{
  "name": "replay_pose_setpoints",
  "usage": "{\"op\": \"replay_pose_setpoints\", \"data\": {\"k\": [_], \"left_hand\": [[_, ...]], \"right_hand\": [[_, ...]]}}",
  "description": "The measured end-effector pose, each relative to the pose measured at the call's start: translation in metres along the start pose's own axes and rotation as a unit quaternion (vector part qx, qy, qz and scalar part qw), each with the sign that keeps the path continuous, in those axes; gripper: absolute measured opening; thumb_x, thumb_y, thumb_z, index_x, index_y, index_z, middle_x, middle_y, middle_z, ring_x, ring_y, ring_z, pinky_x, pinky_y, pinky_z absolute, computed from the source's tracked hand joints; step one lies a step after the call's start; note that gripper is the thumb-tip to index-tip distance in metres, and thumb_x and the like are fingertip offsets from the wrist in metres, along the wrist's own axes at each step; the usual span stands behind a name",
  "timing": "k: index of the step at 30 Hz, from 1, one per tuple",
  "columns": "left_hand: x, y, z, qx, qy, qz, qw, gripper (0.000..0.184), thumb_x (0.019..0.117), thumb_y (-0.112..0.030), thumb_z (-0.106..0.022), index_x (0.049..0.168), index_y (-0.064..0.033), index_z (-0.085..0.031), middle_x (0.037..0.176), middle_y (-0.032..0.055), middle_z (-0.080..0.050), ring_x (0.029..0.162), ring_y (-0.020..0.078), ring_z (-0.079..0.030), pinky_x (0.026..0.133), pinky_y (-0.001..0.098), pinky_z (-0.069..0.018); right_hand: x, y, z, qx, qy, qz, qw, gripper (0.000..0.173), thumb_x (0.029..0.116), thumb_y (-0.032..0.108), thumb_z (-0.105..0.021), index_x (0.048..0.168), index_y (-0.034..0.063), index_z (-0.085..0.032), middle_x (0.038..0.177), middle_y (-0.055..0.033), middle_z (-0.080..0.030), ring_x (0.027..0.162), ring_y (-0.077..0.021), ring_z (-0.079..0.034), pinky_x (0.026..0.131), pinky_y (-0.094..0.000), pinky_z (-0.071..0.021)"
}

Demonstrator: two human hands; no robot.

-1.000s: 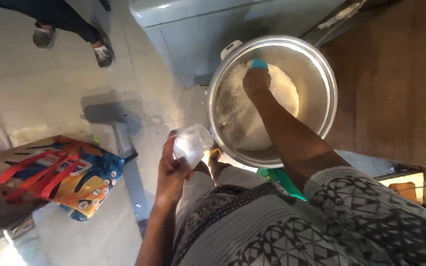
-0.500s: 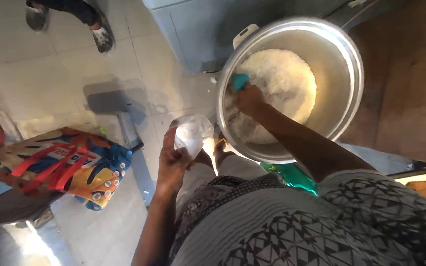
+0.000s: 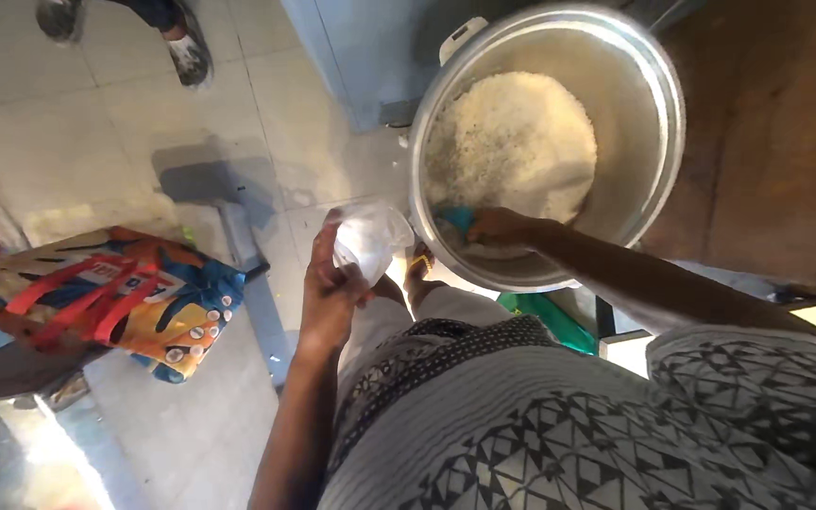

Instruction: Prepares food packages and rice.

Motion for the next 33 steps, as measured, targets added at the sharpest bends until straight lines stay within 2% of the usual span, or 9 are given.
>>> {"op": "replay_pose_setpoints", "data": {"k": [5,8,11,15,19,22,24,29,33], "left_hand": [[-0.006,0.008,-0.003,-0.007,0.004,0.006,1.000,0.084,0.0824,0.012,-0.054,0.156,-0.0238,-0.036,0.084,0.0050,-0.064,0.054,0.0082,-0.056,0.047,0.0208,-0.0498],[-0.008,0.010,-0.007,-0.005,-0.004,0.008,1.000,0.083,0.0820,0.011,-0.054,0.155,-0.0228,-0.038,0.083,0.0048,-0.065,0.054,0.0080,-0.057,0.047,0.0215,-0.0508],[-0.013,0.010,-0.009,0.005,-0.003,0.005,1.000,0.082,0.0824,0.011,-0.053,0.156,-0.0217,-0.037,0.087,0.0059,-0.065,0.054,0.0087,-0.057,0.047,0.0213,-0.0503],[-0.016,0.012,-0.011,0.013,-0.002,0.001,1.000,0.080,0.0828,0.011,-0.053,0.155,-0.0219,-0.040,0.093,0.0074,-0.066,0.056,0.0094,-0.057,0.047,0.0217,-0.0499],[-0.018,0.015,-0.014,0.012,-0.008,0.003,1.000,0.080,0.0838,0.013,-0.054,0.155,-0.0219,-0.039,0.090,0.0058,-0.066,0.055,0.0083,-0.057,0.047,0.0208,-0.0500],[-0.019,0.013,-0.014,0.011,-0.011,0.002,1.000,0.079,0.0846,0.012,-0.054,0.154,-0.0221,-0.041,0.090,0.0061,-0.065,0.055,0.0086,-0.056,0.047,0.0206,-0.0496],[-0.021,0.013,-0.011,0.017,-0.011,0.000,1.000,0.077,0.0868,0.011,-0.055,0.154,-0.0226,-0.040,0.095,0.0066,-0.066,0.057,0.0093,-0.057,0.048,0.0215,-0.0508],[-0.022,0.017,-0.008,0.005,-0.013,-0.005,1.000,0.082,0.0842,0.013,-0.054,0.156,-0.0239,-0.038,0.103,0.0073,-0.066,0.057,0.0090,-0.057,0.048,0.0214,-0.0498],[-0.023,0.016,-0.002,-0.004,-0.013,-0.006,1.000,0.082,0.0847,0.014,-0.054,0.156,-0.0232,-0.038,0.099,0.0077,-0.066,0.056,0.0087,-0.056,0.046,0.0208,-0.0488]], "right_hand": [[-0.037,-0.002,0.002,0.207,-0.073,-0.017,0.975,0.026,0.1048,0.013,-0.056,0.104,-0.0074,-0.073,0.115,-0.0238,-0.067,0.109,-0.0357,-0.064,0.098,-0.0544,-0.0484],[-0.049,-0.001,0.005,0.314,-0.126,-0.088,0.937,0.026,0.1051,0.015,-0.056,0.103,-0.0060,-0.071,0.109,-0.0186,-0.065,0.091,-0.0250,-0.059,0.083,-0.0453,-0.0502],[-0.050,0.005,0.012,0.127,-0.138,-0.097,0.977,0.032,0.1064,0.022,-0.054,0.102,-0.0020,-0.074,0.114,-0.0240,-0.067,0.109,-0.0409,-0.064,0.093,-0.0613,-0.0499],[-0.039,0.038,0.003,-0.064,-0.134,-0.227,0.963,0.034,0.1035,0.026,-0.054,0.114,-0.0016,-0.071,0.130,-0.0321,-0.057,0.118,-0.0509,-0.059,0.087,-0.0648,-0.0528],[-0.022,0.056,-0.013,-0.067,-0.085,-0.237,0.965,0.032,0.0995,0.021,-0.061,0.113,-0.0065,-0.070,0.137,-0.0330,-0.054,0.128,-0.0498,-0.053,0.097,-0.0631,-0.0490],[-0.015,0.059,-0.012,-0.060,-0.056,-0.214,0.973,0.034,0.0965,0.030,-0.065,0.100,-0.0024,-0.073,0.122,-0.0268,-0.063,0.115,-0.0459,-0.062,0.087,-0.0635,-0.0537],[-0.009,0.050,-0.006,-0.030,-0.023,-0.226,0.973,0.036,0.0958,0.037,-0.067,0.104,0.0024,-0.075,0.122,-0.0241,-0.066,0.114,-0.0453,-0.063,0.088,-0.0671,-0.0517],[-0.004,0.025,-0.006,0.043,-0.045,-0.230,0.971,0.039,0.1065,0.031,-0.051,0.110,0.0000,-0.074,0.120,-0.0256,-0.068,0.116,-0.0465,-0.064,0.094,-0.0686,-0.0482],[-0.006,0.013,-0.009,0.144,-0.062,-0.253,0.955,0.044,0.1071,0.034,-0.054,0.112,-0.0056,-0.071,0.118,-0.0300,-0.067,0.118,-0.0485,-0.061,0.100,-0.0687,-0.0441]]}}
Point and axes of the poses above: each hand's wrist, its own x-axis towards the middle knuckle, its own z-axis out of the back of the hand, y = z × x, the point moved 1 cm from there along x, towards the middle knuckle
